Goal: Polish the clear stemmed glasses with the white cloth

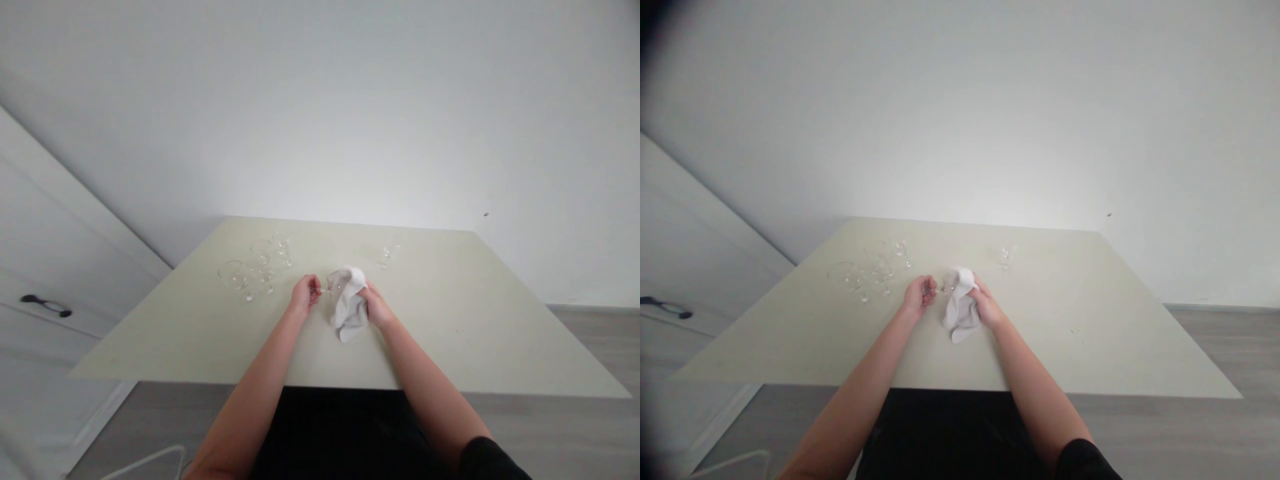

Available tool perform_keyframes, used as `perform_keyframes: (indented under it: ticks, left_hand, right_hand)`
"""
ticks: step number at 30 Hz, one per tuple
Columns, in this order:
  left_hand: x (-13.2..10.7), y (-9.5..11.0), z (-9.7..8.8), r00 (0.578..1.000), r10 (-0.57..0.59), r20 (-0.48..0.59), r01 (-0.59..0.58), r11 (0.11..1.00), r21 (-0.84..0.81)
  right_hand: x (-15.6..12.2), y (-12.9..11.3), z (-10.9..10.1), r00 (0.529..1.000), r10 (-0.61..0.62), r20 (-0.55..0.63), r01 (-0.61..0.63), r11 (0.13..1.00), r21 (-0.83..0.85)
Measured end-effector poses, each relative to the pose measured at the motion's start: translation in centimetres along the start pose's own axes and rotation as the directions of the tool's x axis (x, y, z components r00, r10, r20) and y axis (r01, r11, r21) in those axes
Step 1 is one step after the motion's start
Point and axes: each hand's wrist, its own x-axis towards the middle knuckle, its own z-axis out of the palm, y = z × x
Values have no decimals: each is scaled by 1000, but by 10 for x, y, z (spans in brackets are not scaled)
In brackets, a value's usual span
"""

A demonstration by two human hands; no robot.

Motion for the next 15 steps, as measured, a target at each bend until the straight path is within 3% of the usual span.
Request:
perform_keyframes:
  ticks: [2, 4, 9, 15]
  left_hand:
    - [0, 0, 0, 1000, 9, 0, -9, 1000, -26]
    - [-2, -1, 1, 999, 34, 0, -34, 999, -40]
    - [-9, 2, 4, 992, 120, 46, -119, 993, -23]
    - [-16, 8, 3, 974, 206, 91, -209, 977, 29]
  right_hand:
    - [2, 3, 4, 985, 166, -52, -155, 973, 170]
    - [3, 5, 7, 967, 250, -57, -228, 941, 250]
    - [-2, 8, 7, 973, 213, 92, -225, 963, 148]
    - [-4, 17, 0, 988, 155, 24, -155, 988, 9]
